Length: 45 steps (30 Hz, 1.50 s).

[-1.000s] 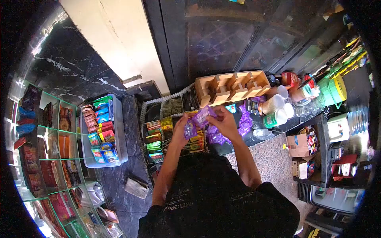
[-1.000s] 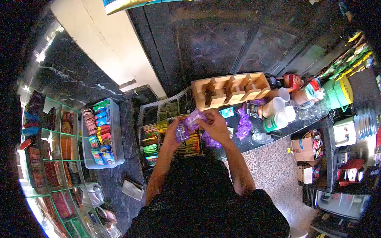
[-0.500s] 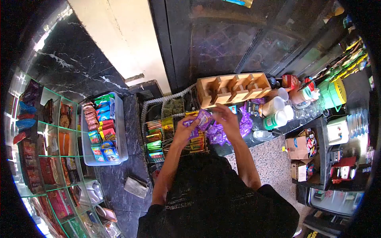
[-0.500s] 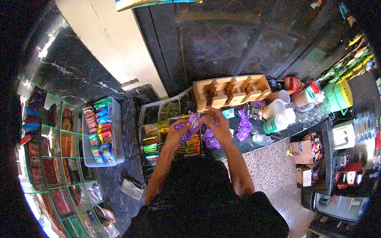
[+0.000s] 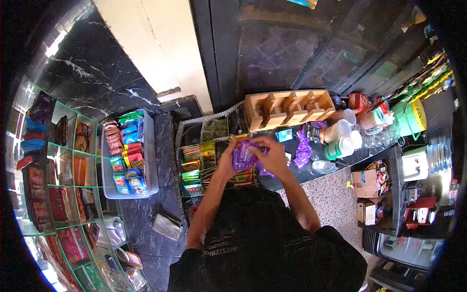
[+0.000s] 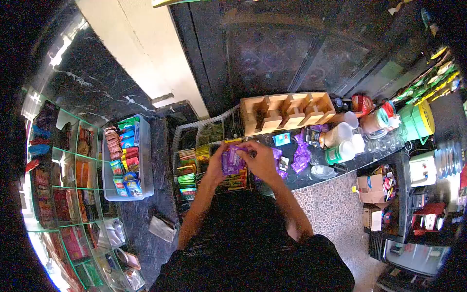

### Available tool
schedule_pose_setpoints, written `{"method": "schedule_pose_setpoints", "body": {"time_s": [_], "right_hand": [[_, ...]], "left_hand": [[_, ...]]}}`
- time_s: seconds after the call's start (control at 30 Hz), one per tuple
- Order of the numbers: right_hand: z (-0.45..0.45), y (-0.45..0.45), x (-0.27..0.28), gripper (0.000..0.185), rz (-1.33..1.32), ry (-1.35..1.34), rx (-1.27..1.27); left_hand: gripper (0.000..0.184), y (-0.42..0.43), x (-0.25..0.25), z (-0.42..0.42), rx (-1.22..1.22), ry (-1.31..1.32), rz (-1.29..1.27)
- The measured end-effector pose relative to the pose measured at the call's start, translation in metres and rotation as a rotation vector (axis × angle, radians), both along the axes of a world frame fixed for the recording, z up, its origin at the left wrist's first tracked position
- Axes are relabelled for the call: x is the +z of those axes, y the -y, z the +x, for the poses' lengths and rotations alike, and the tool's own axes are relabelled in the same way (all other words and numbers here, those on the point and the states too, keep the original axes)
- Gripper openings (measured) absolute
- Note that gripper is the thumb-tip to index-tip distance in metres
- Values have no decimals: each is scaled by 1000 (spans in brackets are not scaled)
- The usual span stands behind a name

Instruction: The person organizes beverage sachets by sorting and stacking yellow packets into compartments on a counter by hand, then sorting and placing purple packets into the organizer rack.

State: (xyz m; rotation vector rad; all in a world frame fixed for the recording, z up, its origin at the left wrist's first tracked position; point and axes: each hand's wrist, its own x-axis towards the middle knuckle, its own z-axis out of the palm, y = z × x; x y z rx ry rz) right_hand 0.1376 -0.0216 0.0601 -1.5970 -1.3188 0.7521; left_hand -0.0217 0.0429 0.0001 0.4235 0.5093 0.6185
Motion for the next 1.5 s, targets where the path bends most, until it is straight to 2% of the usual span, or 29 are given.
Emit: {"method": "schedule_pose_setpoints", "body": {"time_s": [0.13, 0.27, 0.33, 0.4, 0.47, 0.53, 0.6, 0.67, 0.77, 0.83, 0.87, 0.93, 1.0, 1.13, 1.2, 1.27, 1.33, 1.47, 1.5], "right_hand": [[-7, 1, 18, 24, 31, 188, -41], [-3, 0, 2, 24, 122, 252, -15], [-6, 2, 0, 23, 149, 423, -64], [-7, 3, 2, 23, 158, 406, -47], [-7, 3, 1, 23, 165, 387, -31], [-7, 4, -3, 25, 150, 412, 25], [-9, 5, -2, 25, 163, 406, 53], [-8, 5, -3, 26, 178, 401, 81], [-4, 5, 1, 36, 143, 341, 205], [-5, 9, 14, 59, 173, 422, 317], [-5, 10, 13, 59, 172, 423, 315], [-5, 12, 10, 80, 88, 490, 373], [-6, 11, 13, 85, 68, 574, 373], [-8, 12, 11, 93, 35, 743, 356], [-9, 12, 11, 92, 24, 761, 357], [-8, 10, 12, 92, 15, 779, 359], [1, 6, 15, 81, 32, 535, 503], [18, -3, 11, 67, -70, 464, 597], [18, -5, 23, 56, -99, 409, 648]], "left_hand": [[56, 1, 1, -1, -6, 10, -8], [55, 1, 0, 0, -4, 3, 32], [54, 2, -2, 0, -5, 3, 54], [44, 4, 9, -1, -37, -24, 85], [44, 11, 12, 1, -17, -92, 134], [47, 13, 10, 2, 1, -162, 180], [57, 11, 5, 2, 10, -53, 128], [59, 10, 4, -3, -10, -27, 160], [62, 10, 5, -3, -2, -52, 205], [63, 9, 4, -4, 20, -102, 215], [65, 6, 5, -5, 17, -63, 217], [66, 6, 4, -3, 13, -24, 218], [65, 10, 1, 4, 91, -79, 279], [62, 14, 9, 4, 77, -55, 272], [60, 13, 9, 5, 75, -169, 444], [61, 14, 4, 2, 69, -201, 457], [61, 14, -6, -1, 56, -231, 469], [64, 14, -14, -5, -19, -378, 619], [64, 15, -11, -6, -82, -458, 696]]}}
